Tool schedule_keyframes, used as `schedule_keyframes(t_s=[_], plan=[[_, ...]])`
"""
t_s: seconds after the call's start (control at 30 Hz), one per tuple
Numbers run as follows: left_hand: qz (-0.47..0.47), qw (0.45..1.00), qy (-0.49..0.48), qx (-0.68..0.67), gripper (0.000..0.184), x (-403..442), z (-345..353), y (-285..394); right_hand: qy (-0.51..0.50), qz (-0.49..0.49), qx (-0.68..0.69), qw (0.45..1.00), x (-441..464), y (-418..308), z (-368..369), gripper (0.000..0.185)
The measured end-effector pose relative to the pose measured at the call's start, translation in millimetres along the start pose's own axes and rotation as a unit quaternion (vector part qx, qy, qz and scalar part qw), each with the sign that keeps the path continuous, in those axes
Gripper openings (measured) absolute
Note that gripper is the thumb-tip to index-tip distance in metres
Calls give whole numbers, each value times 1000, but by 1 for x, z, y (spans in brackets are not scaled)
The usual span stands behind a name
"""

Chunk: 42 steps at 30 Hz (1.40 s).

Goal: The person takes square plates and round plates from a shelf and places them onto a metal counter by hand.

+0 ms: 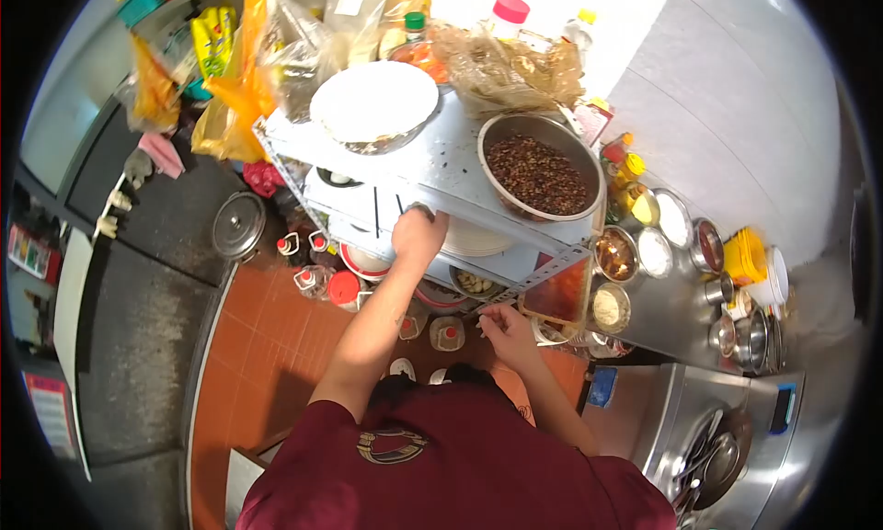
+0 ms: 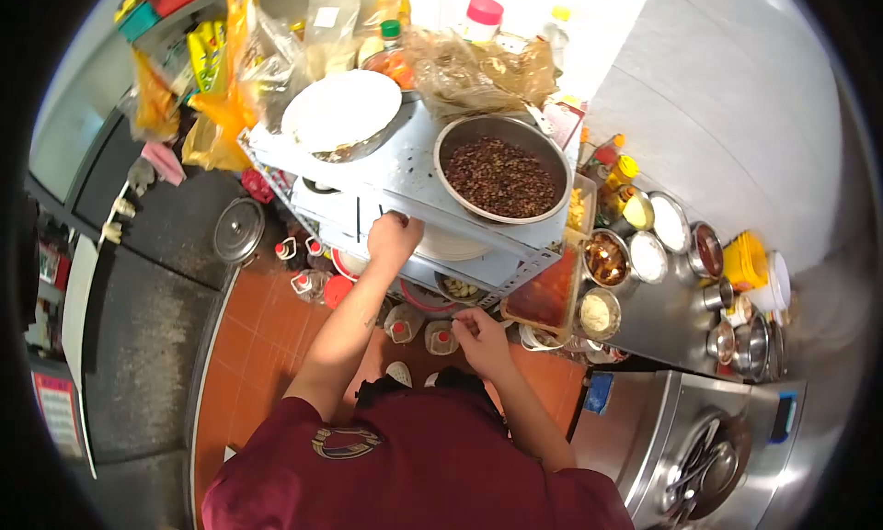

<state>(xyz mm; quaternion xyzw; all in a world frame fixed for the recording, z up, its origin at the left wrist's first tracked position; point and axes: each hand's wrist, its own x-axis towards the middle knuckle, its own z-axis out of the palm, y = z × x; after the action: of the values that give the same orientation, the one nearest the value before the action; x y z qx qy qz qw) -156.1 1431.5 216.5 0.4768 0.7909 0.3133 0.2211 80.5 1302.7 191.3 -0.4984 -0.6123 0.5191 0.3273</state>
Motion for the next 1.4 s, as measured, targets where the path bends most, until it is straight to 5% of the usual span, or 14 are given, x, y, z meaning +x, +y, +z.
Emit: schedule_keyframes(t_s=[0.8, 1.0, 1.4], plan=[[-33, 988, -31, -148, 38, 20, 12, -23, 21, 18, -2, 1000, -12, 6, 2, 22], [6, 913, -25, -407, 30, 20, 33, -36, 25, 14, 13, 999, -15, 11, -1, 22], [-30, 860, -125, -494, 19, 7, 12, -31, 21, 23, 47, 998, -18, 20, -9, 18]])
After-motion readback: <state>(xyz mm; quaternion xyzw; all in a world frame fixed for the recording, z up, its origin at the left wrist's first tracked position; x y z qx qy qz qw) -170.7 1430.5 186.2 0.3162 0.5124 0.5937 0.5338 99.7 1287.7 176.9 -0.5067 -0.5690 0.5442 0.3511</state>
